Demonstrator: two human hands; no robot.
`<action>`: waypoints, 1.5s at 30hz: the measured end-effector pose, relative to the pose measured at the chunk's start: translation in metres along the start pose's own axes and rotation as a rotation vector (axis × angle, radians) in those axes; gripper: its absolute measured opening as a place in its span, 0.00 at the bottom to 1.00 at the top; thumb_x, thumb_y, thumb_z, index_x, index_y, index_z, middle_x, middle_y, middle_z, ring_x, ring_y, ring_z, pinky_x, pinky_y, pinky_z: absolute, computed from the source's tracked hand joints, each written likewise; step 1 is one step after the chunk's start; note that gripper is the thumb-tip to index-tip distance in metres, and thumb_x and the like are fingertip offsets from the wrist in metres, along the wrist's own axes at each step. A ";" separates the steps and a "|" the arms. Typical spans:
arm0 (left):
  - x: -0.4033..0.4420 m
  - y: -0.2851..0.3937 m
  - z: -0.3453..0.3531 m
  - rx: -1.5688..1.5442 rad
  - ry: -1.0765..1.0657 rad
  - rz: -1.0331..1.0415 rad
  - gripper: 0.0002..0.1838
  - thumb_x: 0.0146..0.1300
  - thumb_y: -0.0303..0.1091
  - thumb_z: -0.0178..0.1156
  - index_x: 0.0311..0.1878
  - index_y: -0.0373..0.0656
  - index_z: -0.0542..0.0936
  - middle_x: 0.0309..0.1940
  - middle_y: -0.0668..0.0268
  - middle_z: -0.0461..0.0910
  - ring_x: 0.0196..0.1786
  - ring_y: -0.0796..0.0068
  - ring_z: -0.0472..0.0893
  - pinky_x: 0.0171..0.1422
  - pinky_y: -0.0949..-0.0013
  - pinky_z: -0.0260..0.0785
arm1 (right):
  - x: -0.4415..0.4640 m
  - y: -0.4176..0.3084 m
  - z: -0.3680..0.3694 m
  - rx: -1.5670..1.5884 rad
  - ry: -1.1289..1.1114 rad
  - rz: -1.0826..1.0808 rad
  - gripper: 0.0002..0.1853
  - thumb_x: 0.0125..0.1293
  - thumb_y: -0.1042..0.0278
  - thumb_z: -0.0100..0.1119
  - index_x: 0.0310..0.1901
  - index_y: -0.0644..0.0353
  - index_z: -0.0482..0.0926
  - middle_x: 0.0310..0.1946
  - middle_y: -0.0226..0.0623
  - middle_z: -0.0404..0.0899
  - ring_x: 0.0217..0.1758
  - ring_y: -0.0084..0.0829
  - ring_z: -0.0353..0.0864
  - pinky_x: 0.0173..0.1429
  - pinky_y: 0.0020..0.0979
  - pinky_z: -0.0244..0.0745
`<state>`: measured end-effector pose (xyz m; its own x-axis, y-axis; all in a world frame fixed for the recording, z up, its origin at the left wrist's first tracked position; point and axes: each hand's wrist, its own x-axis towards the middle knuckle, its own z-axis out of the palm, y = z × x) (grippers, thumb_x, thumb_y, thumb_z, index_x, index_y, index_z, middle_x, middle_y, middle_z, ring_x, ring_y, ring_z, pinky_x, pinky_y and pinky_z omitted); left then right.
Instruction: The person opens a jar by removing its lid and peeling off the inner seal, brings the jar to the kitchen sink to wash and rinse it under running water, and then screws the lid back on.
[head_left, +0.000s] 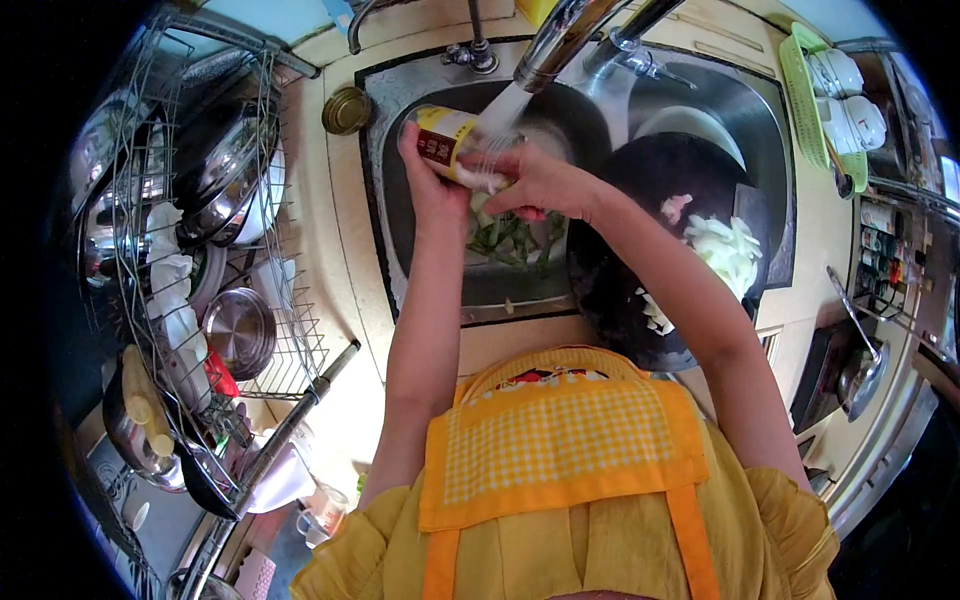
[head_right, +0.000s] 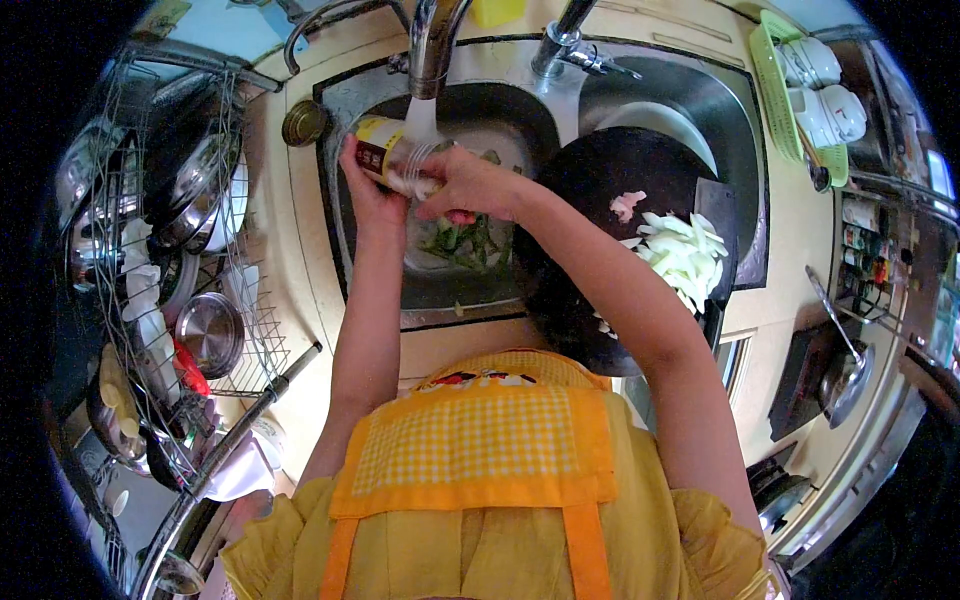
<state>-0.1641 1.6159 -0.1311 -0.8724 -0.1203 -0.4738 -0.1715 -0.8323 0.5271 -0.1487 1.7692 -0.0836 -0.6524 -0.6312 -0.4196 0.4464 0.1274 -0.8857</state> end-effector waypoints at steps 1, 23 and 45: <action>0.001 0.002 -0.001 -0.001 -0.022 -0.008 0.25 0.59 0.51 0.59 0.51 0.43 0.72 0.46 0.62 0.77 0.50 0.65 0.77 0.57 0.57 0.70 | 0.000 0.003 0.001 0.113 0.008 -0.021 0.25 0.57 0.77 0.61 0.59 0.60 0.72 0.22 0.32 0.76 0.15 0.17 0.67 0.17 0.21 0.60; 0.049 0.037 -0.051 -0.133 0.143 0.131 0.26 0.62 0.55 0.54 0.54 0.46 0.70 0.50 0.61 0.74 0.51 0.62 0.76 0.56 0.55 0.71 | -0.063 0.005 -0.019 0.231 0.629 -0.398 0.10 0.65 0.73 0.56 0.47 0.62 0.79 0.37 0.29 0.81 0.37 0.16 0.78 0.45 0.21 0.73; 0.022 -0.002 -0.024 -0.428 0.023 -0.489 0.35 0.63 0.66 0.42 0.56 0.42 0.69 0.57 0.54 0.69 0.59 0.50 0.71 0.61 0.43 0.65 | 0.042 0.037 -0.031 0.274 0.692 -0.299 0.13 0.61 0.65 0.61 0.37 0.68 0.78 0.25 0.33 0.77 0.25 0.20 0.74 0.31 0.23 0.70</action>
<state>-0.1720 1.6016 -0.1591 -0.7291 0.3202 -0.6050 -0.3449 -0.9353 -0.0793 -0.1787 1.7715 -0.1403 -0.9598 0.0206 -0.2800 0.2688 -0.2208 -0.9376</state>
